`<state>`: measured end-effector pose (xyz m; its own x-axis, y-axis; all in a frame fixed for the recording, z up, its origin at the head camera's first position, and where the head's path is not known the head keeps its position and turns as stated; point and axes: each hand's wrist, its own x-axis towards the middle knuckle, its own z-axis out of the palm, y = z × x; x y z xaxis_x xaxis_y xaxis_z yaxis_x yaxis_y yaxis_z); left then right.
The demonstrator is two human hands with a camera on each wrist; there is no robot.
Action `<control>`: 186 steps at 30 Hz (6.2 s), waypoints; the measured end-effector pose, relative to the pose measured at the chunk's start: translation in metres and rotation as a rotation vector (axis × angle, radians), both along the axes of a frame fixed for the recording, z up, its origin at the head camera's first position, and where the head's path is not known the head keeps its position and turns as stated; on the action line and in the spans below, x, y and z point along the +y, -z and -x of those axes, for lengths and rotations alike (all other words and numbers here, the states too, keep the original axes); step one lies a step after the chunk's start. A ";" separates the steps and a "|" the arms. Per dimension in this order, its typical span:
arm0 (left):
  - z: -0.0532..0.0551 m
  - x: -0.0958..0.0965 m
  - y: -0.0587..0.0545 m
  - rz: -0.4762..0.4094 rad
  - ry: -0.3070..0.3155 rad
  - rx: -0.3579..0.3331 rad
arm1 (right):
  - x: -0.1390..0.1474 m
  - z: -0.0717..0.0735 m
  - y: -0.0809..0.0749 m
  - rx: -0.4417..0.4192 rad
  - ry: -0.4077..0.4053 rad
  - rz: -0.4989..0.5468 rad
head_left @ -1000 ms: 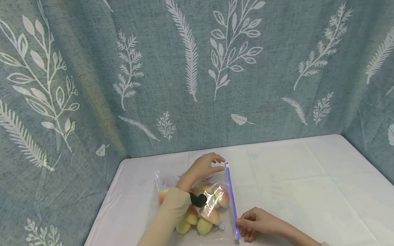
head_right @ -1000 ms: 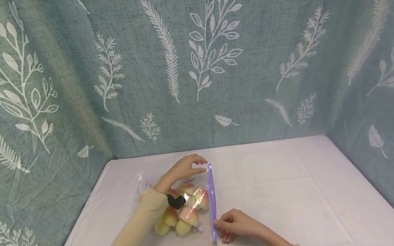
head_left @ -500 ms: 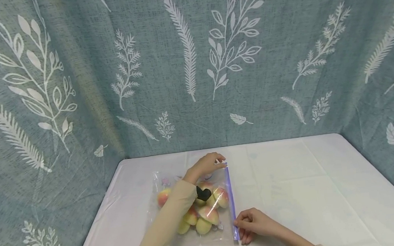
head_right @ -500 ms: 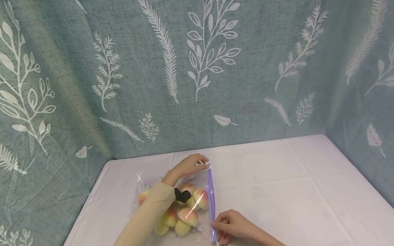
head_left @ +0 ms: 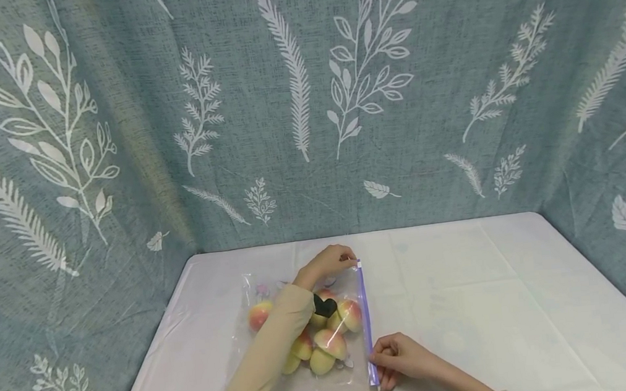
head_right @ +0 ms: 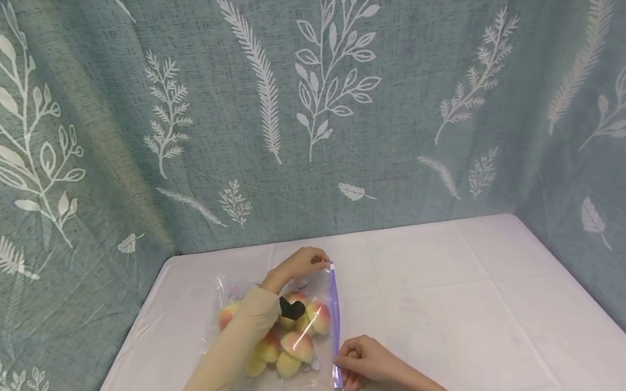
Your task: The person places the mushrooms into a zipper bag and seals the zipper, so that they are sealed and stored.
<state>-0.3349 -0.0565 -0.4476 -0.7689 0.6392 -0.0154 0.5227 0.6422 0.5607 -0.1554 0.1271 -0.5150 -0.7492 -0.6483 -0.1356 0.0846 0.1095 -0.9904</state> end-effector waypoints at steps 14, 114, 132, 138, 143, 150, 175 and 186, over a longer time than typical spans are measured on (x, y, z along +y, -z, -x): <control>0.001 0.000 0.006 0.031 -0.059 0.055 | 0.000 -0.001 0.009 0.000 -0.074 0.069; 0.031 0.000 0.035 -0.126 0.014 -0.004 | -0.018 0.062 0.003 -0.118 0.436 0.077; -0.003 0.003 -0.002 -0.099 -0.059 0.000 | -0.019 0.062 -0.008 -0.063 0.391 0.063; -0.002 0.001 0.001 -0.157 -0.085 0.013 | -0.018 0.064 -0.003 -0.063 0.396 0.065; 0.001 -0.001 0.005 -0.213 -0.104 -0.025 | -0.016 0.064 0.000 -0.068 0.426 0.063; 0.006 -0.006 0.012 -0.263 -0.120 -0.055 | -0.007 0.064 0.002 -0.029 0.426 0.051; 0.004 -0.008 0.017 -0.343 -0.076 -0.069 | 0.008 0.103 -0.008 0.161 0.454 -0.150; 0.005 -0.007 0.019 -0.366 -0.087 -0.086 | 0.004 0.102 -0.035 0.209 0.453 -0.143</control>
<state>-0.3399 -0.0631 -0.4664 -0.8265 0.5464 0.1350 0.4159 0.4312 0.8007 -0.2578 0.1311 -0.4798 -0.9710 -0.2385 -0.0167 -0.0429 0.2428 -0.9691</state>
